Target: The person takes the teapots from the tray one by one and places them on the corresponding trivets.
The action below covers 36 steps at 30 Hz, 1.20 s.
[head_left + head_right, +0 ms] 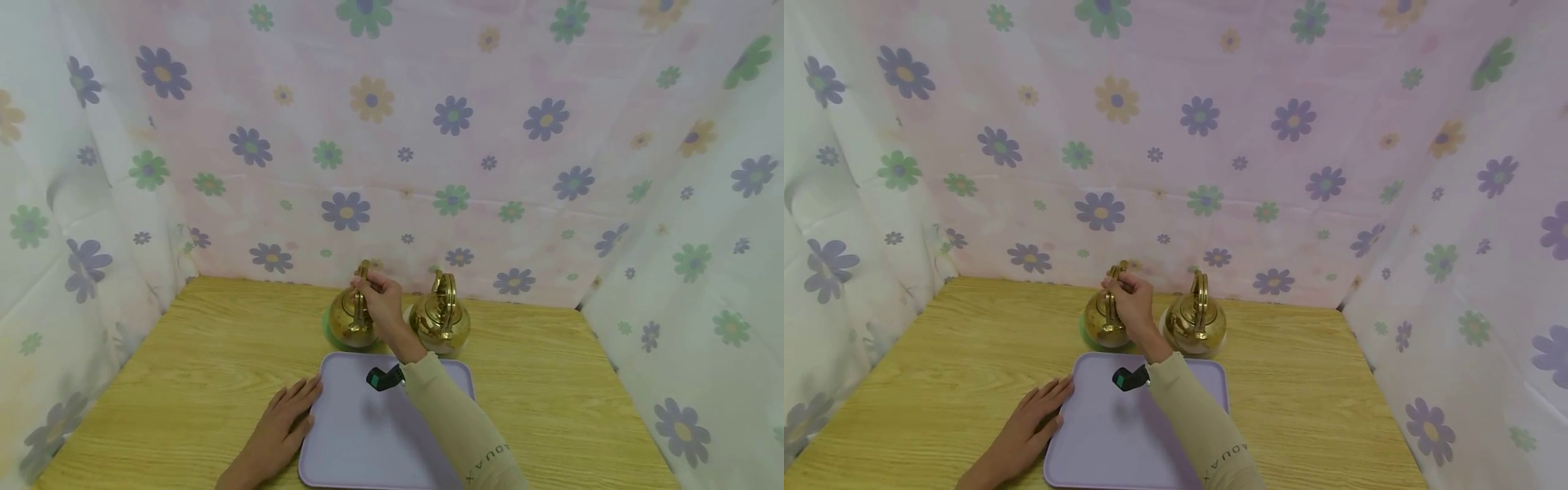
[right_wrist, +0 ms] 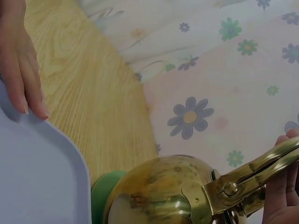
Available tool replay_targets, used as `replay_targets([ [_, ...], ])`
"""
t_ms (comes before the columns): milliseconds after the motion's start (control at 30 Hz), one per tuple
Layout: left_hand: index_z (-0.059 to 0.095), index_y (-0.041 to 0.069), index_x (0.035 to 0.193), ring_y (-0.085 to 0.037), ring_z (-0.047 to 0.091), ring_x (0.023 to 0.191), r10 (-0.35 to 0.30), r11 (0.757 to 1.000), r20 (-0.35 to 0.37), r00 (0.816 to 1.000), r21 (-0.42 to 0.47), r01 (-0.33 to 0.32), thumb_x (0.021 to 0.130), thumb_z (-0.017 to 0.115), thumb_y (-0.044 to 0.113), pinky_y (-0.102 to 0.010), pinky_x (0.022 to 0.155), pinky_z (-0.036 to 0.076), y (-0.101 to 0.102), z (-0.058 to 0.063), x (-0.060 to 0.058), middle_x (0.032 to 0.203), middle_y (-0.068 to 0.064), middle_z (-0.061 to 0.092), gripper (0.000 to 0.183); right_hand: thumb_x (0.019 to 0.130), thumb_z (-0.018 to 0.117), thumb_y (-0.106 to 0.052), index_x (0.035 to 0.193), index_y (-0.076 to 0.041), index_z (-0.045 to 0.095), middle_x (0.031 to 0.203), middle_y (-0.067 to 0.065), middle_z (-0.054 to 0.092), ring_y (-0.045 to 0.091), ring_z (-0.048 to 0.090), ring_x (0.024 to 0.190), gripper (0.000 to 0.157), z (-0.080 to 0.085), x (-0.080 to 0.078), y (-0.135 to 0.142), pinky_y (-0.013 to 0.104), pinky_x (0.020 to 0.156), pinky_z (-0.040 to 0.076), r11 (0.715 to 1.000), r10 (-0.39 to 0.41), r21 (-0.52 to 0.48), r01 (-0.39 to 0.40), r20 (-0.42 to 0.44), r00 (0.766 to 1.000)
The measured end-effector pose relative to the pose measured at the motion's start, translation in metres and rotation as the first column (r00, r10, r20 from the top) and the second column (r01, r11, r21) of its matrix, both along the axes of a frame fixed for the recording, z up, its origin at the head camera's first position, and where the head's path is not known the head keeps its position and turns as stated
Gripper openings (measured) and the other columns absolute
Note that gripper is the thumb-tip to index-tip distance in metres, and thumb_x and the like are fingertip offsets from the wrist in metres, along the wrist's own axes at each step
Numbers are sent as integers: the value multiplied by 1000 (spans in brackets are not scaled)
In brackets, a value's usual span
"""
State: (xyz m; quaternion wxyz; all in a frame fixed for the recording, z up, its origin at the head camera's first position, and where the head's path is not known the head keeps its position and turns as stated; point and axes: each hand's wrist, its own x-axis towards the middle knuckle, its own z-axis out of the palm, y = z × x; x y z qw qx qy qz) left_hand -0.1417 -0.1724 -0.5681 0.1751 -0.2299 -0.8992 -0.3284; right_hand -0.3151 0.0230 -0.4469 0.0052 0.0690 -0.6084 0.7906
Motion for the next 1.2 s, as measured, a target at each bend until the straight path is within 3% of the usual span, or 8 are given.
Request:
replay_targets([
  [133, 59, 1, 142, -45, 50, 133, 2, 1000, 3, 1000, -4, -2, 94, 66, 7, -13, 120, -2, 0, 0, -2, 149, -12, 56, 49, 100, 65, -9, 120, 7, 70, 92, 5, 75, 12, 71, 73, 26, -1, -1, 0, 25, 69, 60, 1000, 8, 6, -8, 19, 1000],
  [533, 58, 0, 142, -44, 50, 134, 3, 1000, 18, 1000, -3, -3, 94, 66, 6, -12, 119, -4, -4, 1, -8, 149, -12, 56, 49, 102, 64, -15, 122, 0, 70, 118, 26, 70, 16, 71, 82, 27, 1, -7, -2, 24, 73, 58, 999, 51, 1, -51, 93, 994],
  [767, 58, -2, 141, -46, 49, 135, -13, 1000, 40, 999, 6, 13, 94, 66, 5, -10, 118, -4, -7, 3, -11, 149, -13, 55, 48, 103, 62, -15, 124, 5, 68, 92, 0, 73, 12, 70, 77, 29, 0, -8, -7, 26, 73, 59, 998, 56, -30, -53, 74, 996],
  [933, 59, -1, 140, -44, 48, 137, -21, 1000, 68, 997, 1, 21, 94, 66, 5, -9, 117, -5, -8, 3, -13, 150, -12, 55, 48, 103, 61, -16, 126, 4, 67, 92, -3, 72, 15, 70, 80, 31, 1, -8, -7, 32, 79, 60, 998, 54, -31, -52, 82, 995],
  [967, 60, 0, 140, -43, 48, 138, -18, 1000, 75, 997, -3, 19, 94, 67, 6, -12, 119, -1, -8, 3, -13, 150, -11, 55, 47, 103, 61, -17, 126, 4, 67, 93, -3, 72, 15, 71, 81, 31, 0, -8, -6, 33, 80, 60, 998, 53, -29, -51, 84, 995],
  [1067, 62, 2, 140, -41, 47, 140, -11, 1000, 121, 993, -18, 14, 95, 67, 9, -36, 125, 15, -9, 6, -14, 152, -9, 54, 46, 103, 61, -18, 126, 2, 67, 99, 2, 75, 16, 73, 85, 31, 1, -7, -6, 33, 82, 60, 999, 45, -19, -44, 91, 995],
  [1200, 63, 4, 139, -42, 47, 140, -9, 999, 169, 986, -47, 17, 96, 68, 12, -65, 112, 31, -9, 11, -17, 153, -9, 52, 44, 104, 59, -17, 128, 1, 67, 118, 17, 73, 27, 73, 100, 31, -1, -4, -5, 29, 82, 59, 999, 31, -12, -31, 82, 996],
])
